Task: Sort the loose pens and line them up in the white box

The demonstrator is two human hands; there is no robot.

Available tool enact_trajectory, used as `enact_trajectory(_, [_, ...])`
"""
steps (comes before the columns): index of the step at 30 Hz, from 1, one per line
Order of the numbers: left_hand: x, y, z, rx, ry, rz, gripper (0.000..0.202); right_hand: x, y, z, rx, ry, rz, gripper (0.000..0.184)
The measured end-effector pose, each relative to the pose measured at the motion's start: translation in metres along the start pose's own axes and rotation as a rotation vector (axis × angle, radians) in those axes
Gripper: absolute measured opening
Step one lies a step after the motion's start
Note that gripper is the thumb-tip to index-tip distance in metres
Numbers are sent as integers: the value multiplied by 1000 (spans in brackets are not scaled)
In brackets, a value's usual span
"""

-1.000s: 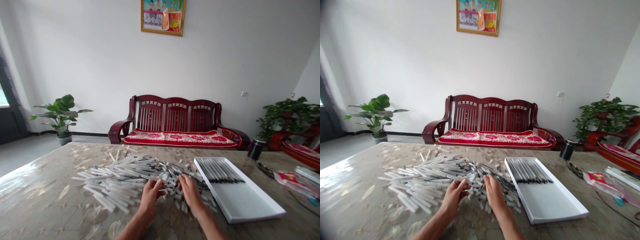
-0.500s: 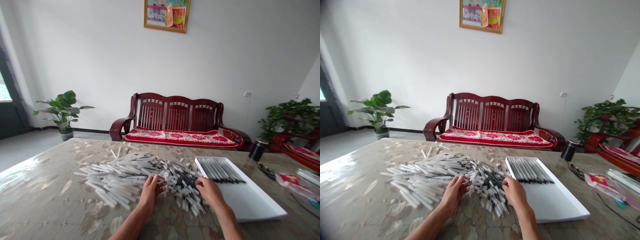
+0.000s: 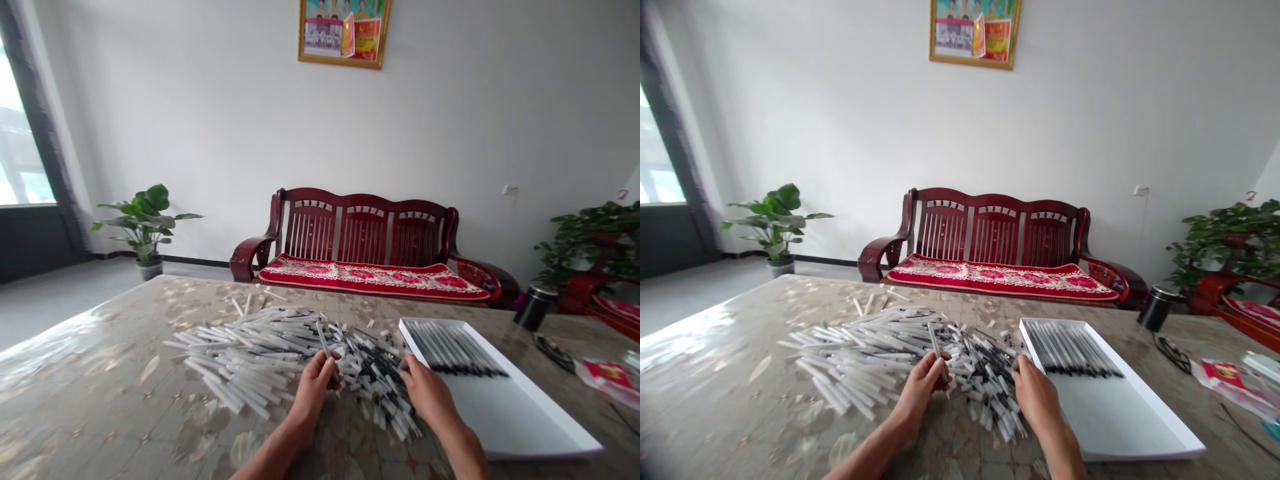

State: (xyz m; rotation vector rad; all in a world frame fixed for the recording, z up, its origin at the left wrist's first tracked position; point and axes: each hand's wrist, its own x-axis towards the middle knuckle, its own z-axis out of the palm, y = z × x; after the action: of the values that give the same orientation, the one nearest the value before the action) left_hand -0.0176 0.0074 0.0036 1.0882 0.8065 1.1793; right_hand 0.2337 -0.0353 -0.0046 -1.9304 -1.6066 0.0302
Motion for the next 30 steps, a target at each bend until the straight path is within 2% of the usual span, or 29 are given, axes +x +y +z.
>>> enact_trajectory(4, [-1,-3,-3,348,9,204,26,4,-15,7,496,26,50,17])
enact_trajectory(7, [-4,-2,-4,601,0,342,19,3,-31,9,689,39,39,26])
enact_trajectory(10, [-5,-1,-5,719,-17,384,19,1,-41,7,684,82,-21,26])
enact_trajectory(18, [-1,-6,-8,746,-26,401,22,-2,-51,-2,519,165,-165,17])
enact_trajectory(30, [0,-4,-10,770,-29,360,23,-6,-61,-10,458,142,-289,17])
